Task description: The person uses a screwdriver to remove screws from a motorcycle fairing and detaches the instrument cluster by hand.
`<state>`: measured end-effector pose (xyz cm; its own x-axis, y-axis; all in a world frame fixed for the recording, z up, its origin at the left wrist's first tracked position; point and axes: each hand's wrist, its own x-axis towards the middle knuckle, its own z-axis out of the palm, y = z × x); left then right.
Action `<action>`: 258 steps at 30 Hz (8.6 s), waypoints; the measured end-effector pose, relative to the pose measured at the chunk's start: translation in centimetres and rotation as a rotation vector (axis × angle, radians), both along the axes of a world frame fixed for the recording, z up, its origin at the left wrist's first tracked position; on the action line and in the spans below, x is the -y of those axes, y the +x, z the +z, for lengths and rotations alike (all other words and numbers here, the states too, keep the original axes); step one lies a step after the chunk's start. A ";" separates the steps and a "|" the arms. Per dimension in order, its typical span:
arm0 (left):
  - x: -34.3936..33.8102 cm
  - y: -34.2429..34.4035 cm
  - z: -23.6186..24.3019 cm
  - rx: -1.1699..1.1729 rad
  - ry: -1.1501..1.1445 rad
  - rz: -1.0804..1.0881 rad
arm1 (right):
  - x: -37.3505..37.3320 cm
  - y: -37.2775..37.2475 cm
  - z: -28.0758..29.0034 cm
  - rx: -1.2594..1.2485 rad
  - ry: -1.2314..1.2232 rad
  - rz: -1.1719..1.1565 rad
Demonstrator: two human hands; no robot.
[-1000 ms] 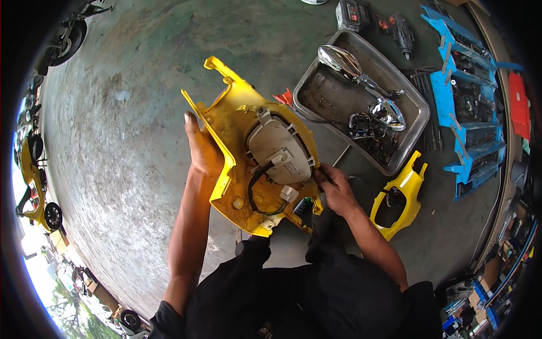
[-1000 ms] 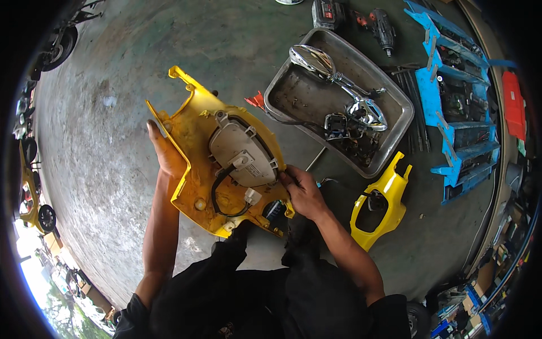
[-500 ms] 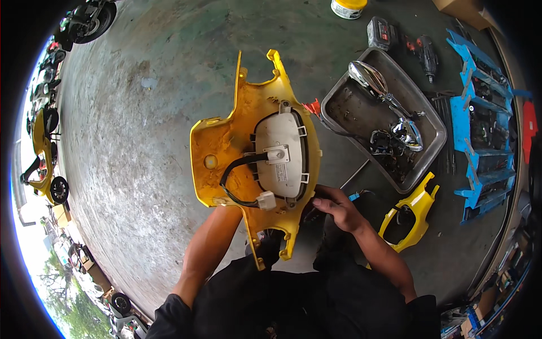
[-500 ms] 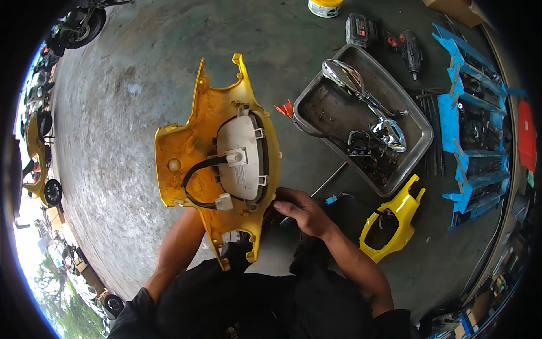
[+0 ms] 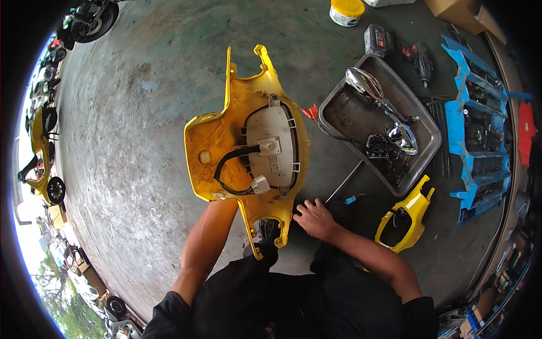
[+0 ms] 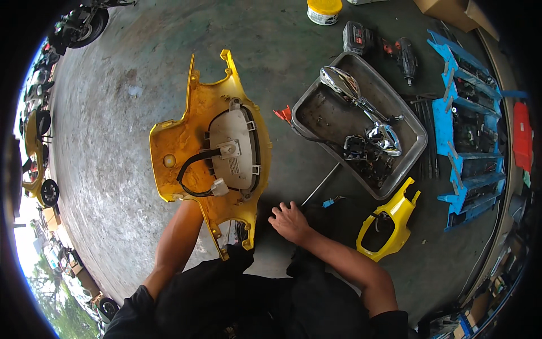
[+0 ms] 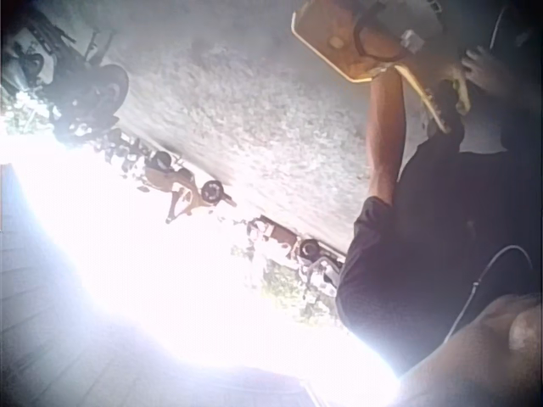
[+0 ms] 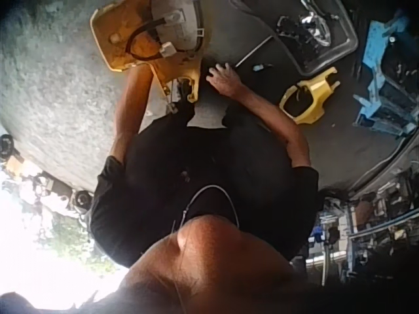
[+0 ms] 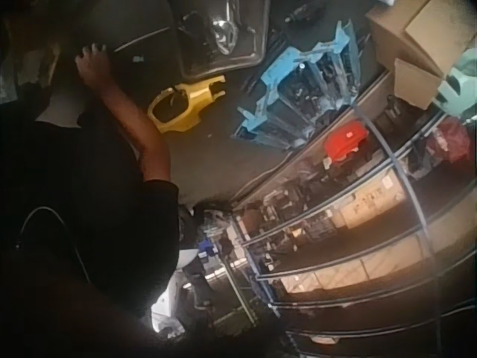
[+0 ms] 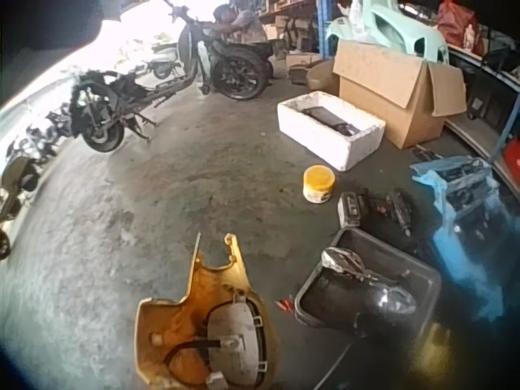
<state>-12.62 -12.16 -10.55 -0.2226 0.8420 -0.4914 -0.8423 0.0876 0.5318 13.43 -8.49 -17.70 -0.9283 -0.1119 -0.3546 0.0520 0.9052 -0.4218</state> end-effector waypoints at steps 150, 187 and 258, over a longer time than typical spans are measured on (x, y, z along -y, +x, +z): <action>1.4 -5.2 2.0 -0.249 -0.119 -0.390 | -17.8 5.6 19.4 0.382 -1.646 -1.308; 0.6 -3.8 -1.3 -0.083 -0.185 -0.028 | -18.8 4.3 15.3 -0.333 -0.958 -1.580; -0.7 2.1 -2.2 0.032 -0.015 -0.559 | -13.9 -4.1 7.7 -0.157 -0.721 -1.146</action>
